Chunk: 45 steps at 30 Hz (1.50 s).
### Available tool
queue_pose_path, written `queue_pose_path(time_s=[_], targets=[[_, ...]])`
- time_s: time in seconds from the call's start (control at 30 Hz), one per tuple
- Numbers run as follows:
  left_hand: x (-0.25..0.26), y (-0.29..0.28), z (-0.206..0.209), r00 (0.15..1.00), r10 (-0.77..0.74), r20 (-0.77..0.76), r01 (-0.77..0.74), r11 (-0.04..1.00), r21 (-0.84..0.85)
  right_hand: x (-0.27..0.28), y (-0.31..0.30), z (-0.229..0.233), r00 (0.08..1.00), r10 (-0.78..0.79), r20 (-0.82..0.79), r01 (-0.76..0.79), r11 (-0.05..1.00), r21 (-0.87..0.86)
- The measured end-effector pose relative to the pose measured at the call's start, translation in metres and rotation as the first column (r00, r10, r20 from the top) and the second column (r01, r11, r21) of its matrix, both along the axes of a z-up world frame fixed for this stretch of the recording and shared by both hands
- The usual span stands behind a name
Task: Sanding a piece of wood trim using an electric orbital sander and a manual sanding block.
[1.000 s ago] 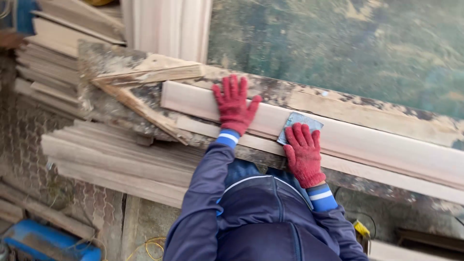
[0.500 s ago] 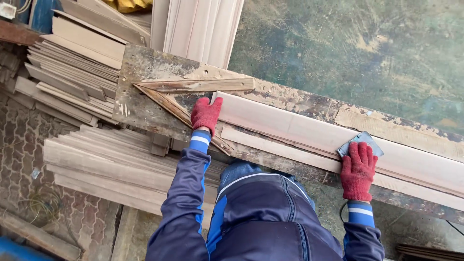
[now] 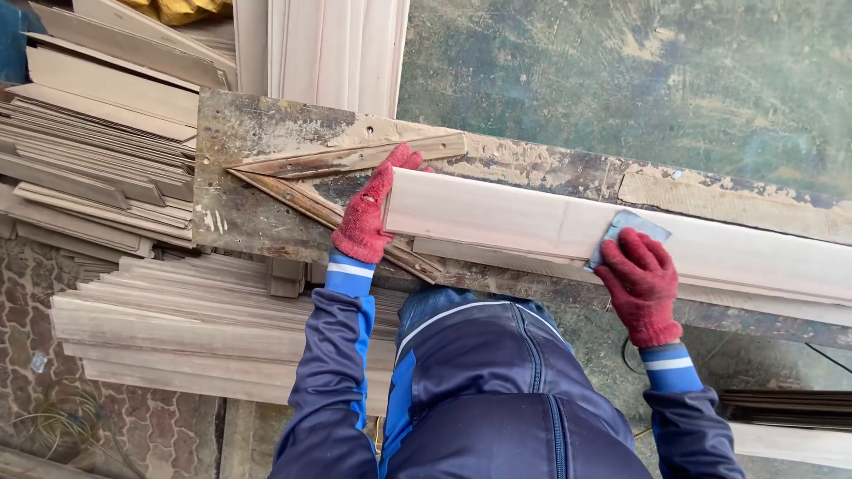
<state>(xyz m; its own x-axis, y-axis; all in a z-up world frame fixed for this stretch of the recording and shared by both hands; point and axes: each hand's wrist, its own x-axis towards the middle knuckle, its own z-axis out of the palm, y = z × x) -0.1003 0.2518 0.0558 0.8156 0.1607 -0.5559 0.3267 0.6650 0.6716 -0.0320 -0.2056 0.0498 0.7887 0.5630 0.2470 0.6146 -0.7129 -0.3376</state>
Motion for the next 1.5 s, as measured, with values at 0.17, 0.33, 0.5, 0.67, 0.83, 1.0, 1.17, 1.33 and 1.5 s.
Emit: queue_pose_path(time_s=[0.17, 0.33, 0.5, 0.67, 0.83, 1.0, 1.17, 1.33, 1.5], targets=[[0.022, -0.017, 0.068, 0.940, 0.164, -0.299, -0.140, 0.985, 0.100, 0.006, 0.095, 0.025, 0.972, 0.233, 0.027, -0.234, 0.962, 0.141], [0.016, -0.017, 0.058, 0.966, 0.196, -0.168, -0.209, 0.976, -0.065, -0.011, 0.201, 0.055, 0.950, 0.303, 0.075, -0.311, 0.938, 0.151], [0.002, -0.016, 0.067, 0.978, 0.205, -0.036, -0.202, 0.899, -0.389, -0.037, 0.282, 0.077, 0.950, 0.307, 0.052, -0.311, 0.938, 0.151], [-0.014, -0.014, 0.060, 0.988, 0.143, 0.055, -0.116, 0.932, -0.342, -0.043, 0.289, 0.095, 0.933, 0.358, 0.042, -0.360, 0.926, 0.114], [-0.020, -0.019, 0.060, 0.990, 0.139, -0.001, -0.136, 0.964, -0.230, -0.032, 0.243, 0.102, 0.979, 0.199, -0.040, -0.198, 0.980, 0.036], [-0.016, -0.033, 0.071, 0.920, 0.254, -0.297, -0.233, 0.967, 0.103, -0.019, 0.277, 0.104, 0.965, 0.200, -0.172, -0.216, 0.973, -0.078], [0.003, -0.059, 0.130, 0.811, 0.295, -0.506, -0.134, 0.934, 0.331, -0.021, 0.299, 0.092, 0.942, 0.317, -0.109, -0.315, 0.948, 0.039], [-0.022, -0.036, 0.067, 0.824, 0.385, -0.415, -0.318, 0.921, 0.224, -0.003, 0.178, 0.083, 0.975, 0.163, -0.150, -0.186, 0.970, -0.155], [-0.031, -0.036, 0.059, 0.817, 0.374, -0.439, -0.286, 0.924, 0.255, 0.003, 0.071, 0.044, 0.996, -0.054, -0.072, 0.020, 0.914, -0.405]])
